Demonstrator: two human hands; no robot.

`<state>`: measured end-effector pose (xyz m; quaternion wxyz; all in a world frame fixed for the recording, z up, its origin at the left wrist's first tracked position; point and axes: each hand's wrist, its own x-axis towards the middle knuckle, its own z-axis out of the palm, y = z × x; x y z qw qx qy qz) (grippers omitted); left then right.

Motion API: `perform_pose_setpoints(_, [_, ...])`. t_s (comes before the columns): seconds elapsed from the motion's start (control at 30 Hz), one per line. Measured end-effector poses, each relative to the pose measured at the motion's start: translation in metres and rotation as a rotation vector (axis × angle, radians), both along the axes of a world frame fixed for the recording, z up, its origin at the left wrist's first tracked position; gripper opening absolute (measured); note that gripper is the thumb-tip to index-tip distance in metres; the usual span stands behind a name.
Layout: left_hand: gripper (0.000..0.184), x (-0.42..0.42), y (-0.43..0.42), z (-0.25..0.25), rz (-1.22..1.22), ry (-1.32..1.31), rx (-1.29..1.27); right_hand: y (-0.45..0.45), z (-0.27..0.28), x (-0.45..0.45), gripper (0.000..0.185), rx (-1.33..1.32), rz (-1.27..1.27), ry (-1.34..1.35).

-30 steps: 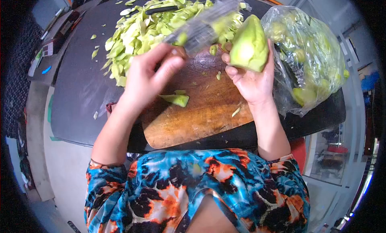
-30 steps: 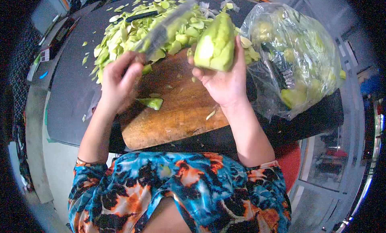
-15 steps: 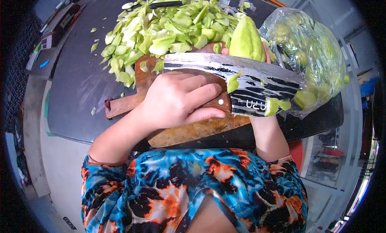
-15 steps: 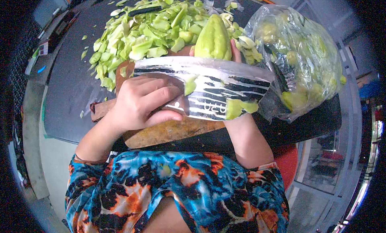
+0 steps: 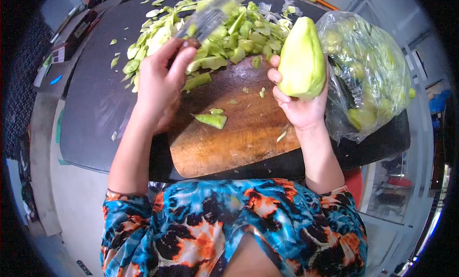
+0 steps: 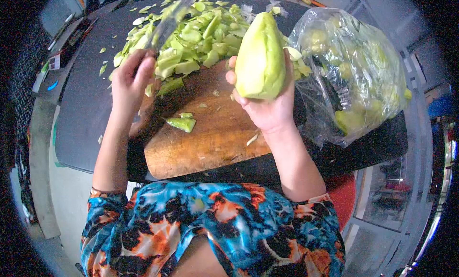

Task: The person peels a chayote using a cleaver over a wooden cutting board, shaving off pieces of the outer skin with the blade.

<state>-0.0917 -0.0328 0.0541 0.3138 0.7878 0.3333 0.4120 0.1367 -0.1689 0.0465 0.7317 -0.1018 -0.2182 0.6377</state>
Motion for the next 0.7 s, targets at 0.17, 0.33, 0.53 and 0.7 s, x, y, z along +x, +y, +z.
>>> perform_pose_setpoints(0.17, [0.035, 0.007, -0.034, 0.012, -0.426, 0.100, 0.257, -0.002, -0.009, 0.002, 0.058, -0.163, -0.104, 0.093])
perform_pose_setpoints(0.33, [0.042, 0.014, -0.053, 0.016, -0.537, 0.228, 0.476, 0.002, -0.011, -0.003, 0.060, -0.267, -0.092, -0.056])
perform_pose_setpoints(0.53, [0.041, 0.015, -0.050, 0.012, -0.537, 0.232, 0.470, 0.005, -0.021, -0.004, 0.063, -0.126, 0.074, 0.121])
perform_pose_setpoints(0.7, [0.029, 0.004, -0.005, 0.010, 0.044, 0.258, -0.061, 0.001, 0.002, -0.008, 0.064, -0.053, -0.004, -0.265])
